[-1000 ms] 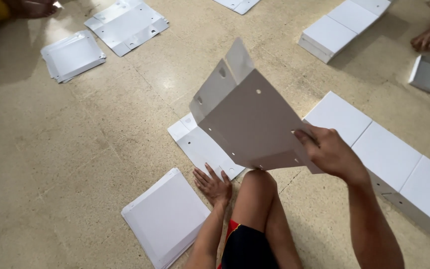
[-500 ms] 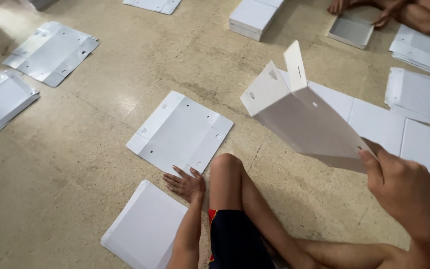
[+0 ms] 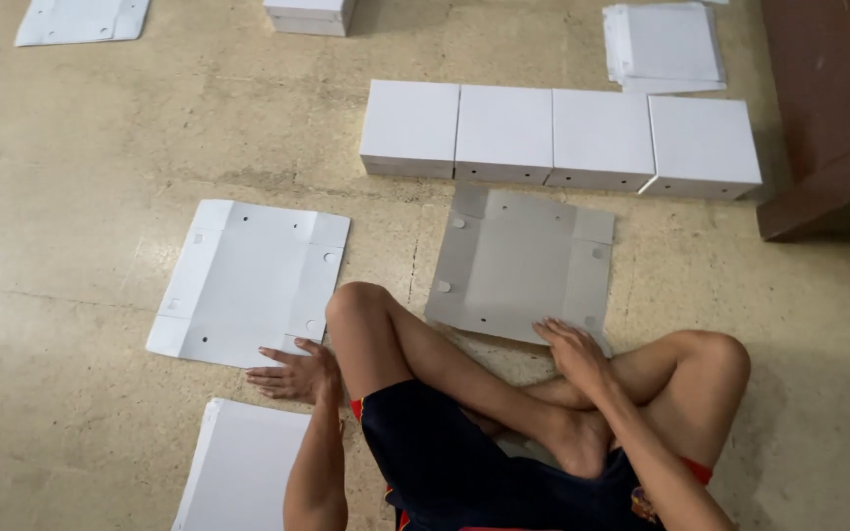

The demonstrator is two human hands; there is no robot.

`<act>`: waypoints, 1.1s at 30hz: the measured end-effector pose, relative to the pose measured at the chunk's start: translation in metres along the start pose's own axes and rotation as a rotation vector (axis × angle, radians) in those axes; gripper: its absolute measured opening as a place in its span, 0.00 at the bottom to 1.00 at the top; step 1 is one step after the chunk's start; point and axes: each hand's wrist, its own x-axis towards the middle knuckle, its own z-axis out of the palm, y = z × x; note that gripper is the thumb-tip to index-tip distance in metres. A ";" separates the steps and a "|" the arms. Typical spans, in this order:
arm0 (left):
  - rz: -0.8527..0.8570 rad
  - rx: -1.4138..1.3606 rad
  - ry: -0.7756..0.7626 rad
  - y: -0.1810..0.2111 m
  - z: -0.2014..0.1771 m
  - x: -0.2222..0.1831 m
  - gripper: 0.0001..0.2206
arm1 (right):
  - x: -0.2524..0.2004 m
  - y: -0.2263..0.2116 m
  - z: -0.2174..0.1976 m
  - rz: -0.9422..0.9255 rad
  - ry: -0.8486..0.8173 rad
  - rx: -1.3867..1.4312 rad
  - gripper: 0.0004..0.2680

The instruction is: Assembling cardboard boxes by folding flat sheets along pre-scored lines.

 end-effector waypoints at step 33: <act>-0.149 -0.544 -0.244 0.000 0.049 0.022 0.13 | 0.011 0.026 -0.028 0.026 -0.075 0.194 0.26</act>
